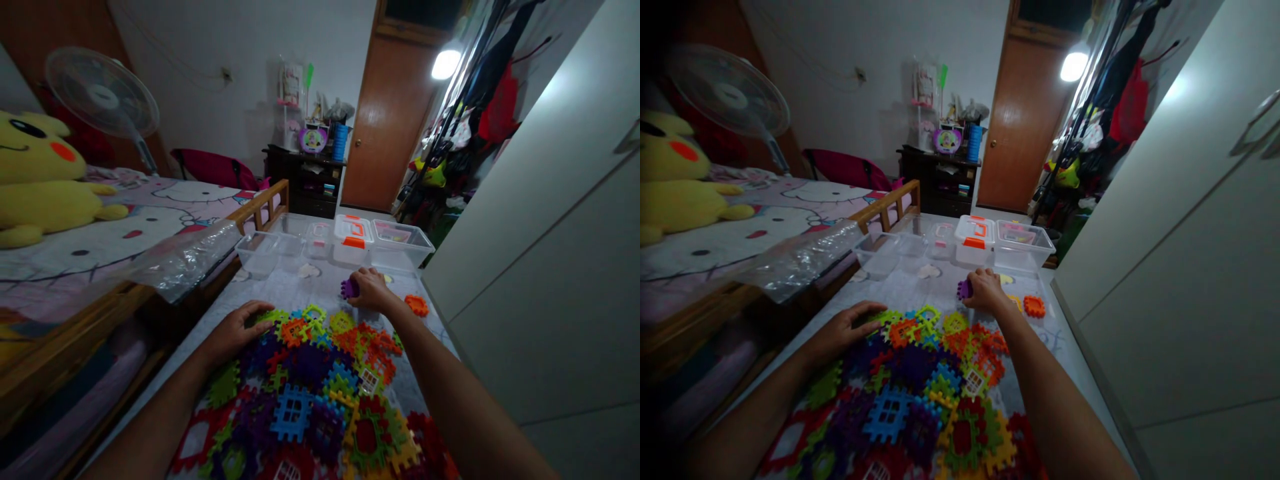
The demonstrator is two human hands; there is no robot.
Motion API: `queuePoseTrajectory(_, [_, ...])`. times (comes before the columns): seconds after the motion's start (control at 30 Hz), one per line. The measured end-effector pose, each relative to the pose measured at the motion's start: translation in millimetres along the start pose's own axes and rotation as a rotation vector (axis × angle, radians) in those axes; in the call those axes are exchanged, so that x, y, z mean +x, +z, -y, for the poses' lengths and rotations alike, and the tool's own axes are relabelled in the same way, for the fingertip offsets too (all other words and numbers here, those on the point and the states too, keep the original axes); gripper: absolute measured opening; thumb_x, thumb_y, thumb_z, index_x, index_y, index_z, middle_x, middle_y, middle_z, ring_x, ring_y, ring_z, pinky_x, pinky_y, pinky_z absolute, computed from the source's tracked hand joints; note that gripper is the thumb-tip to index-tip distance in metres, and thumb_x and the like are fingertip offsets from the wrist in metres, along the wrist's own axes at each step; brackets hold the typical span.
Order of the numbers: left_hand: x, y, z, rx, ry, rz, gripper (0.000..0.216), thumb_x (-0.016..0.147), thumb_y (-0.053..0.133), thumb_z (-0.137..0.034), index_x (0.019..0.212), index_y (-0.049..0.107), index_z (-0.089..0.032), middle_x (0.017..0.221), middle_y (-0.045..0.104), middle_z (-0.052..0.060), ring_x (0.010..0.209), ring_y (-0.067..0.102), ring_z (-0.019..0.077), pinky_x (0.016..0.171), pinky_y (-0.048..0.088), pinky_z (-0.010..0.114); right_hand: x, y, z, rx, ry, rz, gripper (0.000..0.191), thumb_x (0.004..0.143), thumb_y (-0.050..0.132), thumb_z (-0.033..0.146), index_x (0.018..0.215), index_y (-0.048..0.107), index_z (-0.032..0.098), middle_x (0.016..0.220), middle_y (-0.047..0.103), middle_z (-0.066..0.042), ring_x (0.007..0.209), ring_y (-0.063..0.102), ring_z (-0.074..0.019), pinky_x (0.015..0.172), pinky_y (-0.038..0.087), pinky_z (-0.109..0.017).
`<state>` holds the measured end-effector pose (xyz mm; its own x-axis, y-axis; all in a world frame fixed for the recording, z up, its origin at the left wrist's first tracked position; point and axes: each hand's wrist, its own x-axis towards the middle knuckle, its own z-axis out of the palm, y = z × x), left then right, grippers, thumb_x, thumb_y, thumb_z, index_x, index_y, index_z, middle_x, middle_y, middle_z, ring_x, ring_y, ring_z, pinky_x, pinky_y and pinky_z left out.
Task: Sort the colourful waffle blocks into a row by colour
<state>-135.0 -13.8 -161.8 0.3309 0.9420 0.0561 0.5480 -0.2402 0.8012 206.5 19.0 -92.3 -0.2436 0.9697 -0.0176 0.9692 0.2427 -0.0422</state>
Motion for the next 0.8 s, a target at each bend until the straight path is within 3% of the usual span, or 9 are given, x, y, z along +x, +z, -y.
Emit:
queuePoseTrajectory(0.17, [0, 1, 1, -0.012, -0.003, 0.004, 0.053, 0.079, 0.063, -0.057, 0.115, 0.066, -0.019, 0.119, 0.068, 0.01, 0.112, 0.063, 0.0291, 0.103, 0.046, 0.042, 13, 14, 6, -0.022, 0.001, 0.1, 0.043, 0.069, 0.073, 0.044, 0.103, 0.067, 0.018, 0.113, 0.061, -0.014, 0.107, 0.051, -0.0327, 0.086, 0.038, -0.04])
queuePoseTrajectory(0.3, [0, 1, 0, -0.022, 0.01, -0.007, 0.051, 0.079, 0.064, -0.056, 0.114, 0.067, -0.019, 0.119, 0.068, 0.009, 0.113, 0.062, 0.0289, 0.103, 0.046, 0.041, 15, 13, 8, -0.031, -0.016, 0.145, 0.049, 0.069, 0.074, 0.044, 0.111, 0.066, 0.02, 0.12, 0.06, -0.013, 0.112, 0.05, -0.0332, 0.088, 0.038, -0.039])
queuePoseTrajectory(0.4, [-1, 1, -2, -0.017, 0.012, -0.016, 0.05, 0.078, 0.064, -0.056, 0.112, 0.068, -0.019, 0.119, 0.069, 0.009, 0.113, 0.063, 0.0294, 0.103, 0.046, 0.041, 16, 10, 11, -0.042, -0.023, 0.175, 0.043, 0.069, 0.074, 0.041, 0.107, 0.068, 0.021, 0.118, 0.061, -0.013, 0.111, 0.051, -0.0332, 0.087, 0.038, -0.039])
queuePoseTrajectory(0.8, [-1, 1, -2, -0.009, 0.017, -0.019, 0.049, 0.079, 0.064, -0.055, 0.113, 0.069, -0.02, 0.119, 0.069, 0.008, 0.113, 0.063, 0.0288, 0.102, 0.047, 0.041, 20, 13, 13, -0.058, -0.045, 0.196, 0.045, 0.067, 0.073, 0.037, 0.107, 0.065, 0.019, 0.119, 0.061, -0.014, 0.111, 0.052, -0.0328, 0.087, 0.039, -0.039])
